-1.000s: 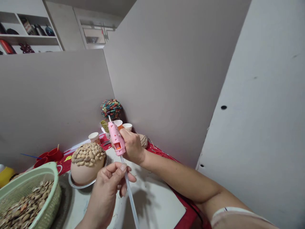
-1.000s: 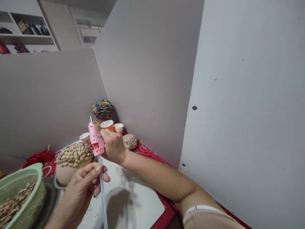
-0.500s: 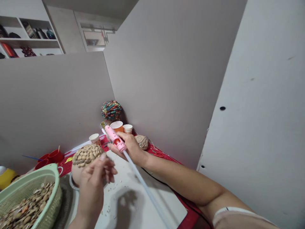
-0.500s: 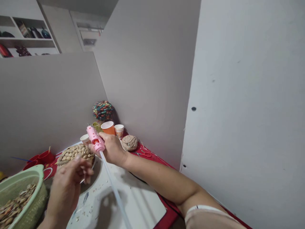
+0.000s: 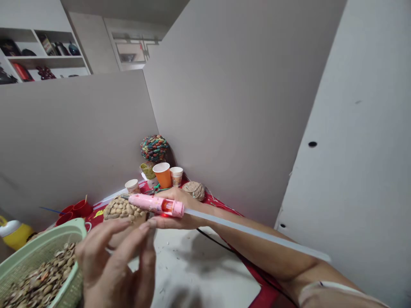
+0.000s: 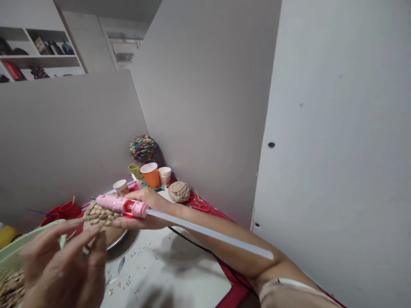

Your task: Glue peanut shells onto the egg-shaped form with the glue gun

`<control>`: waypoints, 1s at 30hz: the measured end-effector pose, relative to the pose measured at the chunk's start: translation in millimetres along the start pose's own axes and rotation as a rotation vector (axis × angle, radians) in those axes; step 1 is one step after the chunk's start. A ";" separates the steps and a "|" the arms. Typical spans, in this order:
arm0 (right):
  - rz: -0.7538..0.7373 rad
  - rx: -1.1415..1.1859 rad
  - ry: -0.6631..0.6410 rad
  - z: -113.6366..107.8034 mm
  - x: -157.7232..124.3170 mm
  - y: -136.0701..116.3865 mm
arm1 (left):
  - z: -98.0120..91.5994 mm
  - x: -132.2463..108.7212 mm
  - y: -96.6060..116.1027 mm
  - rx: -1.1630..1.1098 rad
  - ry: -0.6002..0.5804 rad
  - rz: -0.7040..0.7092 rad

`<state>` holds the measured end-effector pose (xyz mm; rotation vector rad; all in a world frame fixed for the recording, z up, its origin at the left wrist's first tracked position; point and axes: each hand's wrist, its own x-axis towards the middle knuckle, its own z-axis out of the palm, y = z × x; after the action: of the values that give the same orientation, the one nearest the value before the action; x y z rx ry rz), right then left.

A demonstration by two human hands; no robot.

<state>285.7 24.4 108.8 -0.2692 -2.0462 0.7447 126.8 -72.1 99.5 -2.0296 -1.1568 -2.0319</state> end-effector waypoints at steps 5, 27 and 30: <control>-0.104 -0.156 0.053 4.8 -4.1 8.8 | 16.1 -9.2 17.3 0.235 -0.002 0.073; -0.178 -0.553 0.083 3.2 -7.1 11.7 | 16.3 -3.1 -9.2 0.312 -0.189 0.483; -0.160 -0.627 0.079 2.8 -7.4 9.8 | 20.5 -4.0 -8.4 0.282 -0.153 0.435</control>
<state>286.6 27.7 96.7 -0.4703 -2.1467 -0.0237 140.3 -57.3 89.4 -2.0909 -0.8616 -1.4494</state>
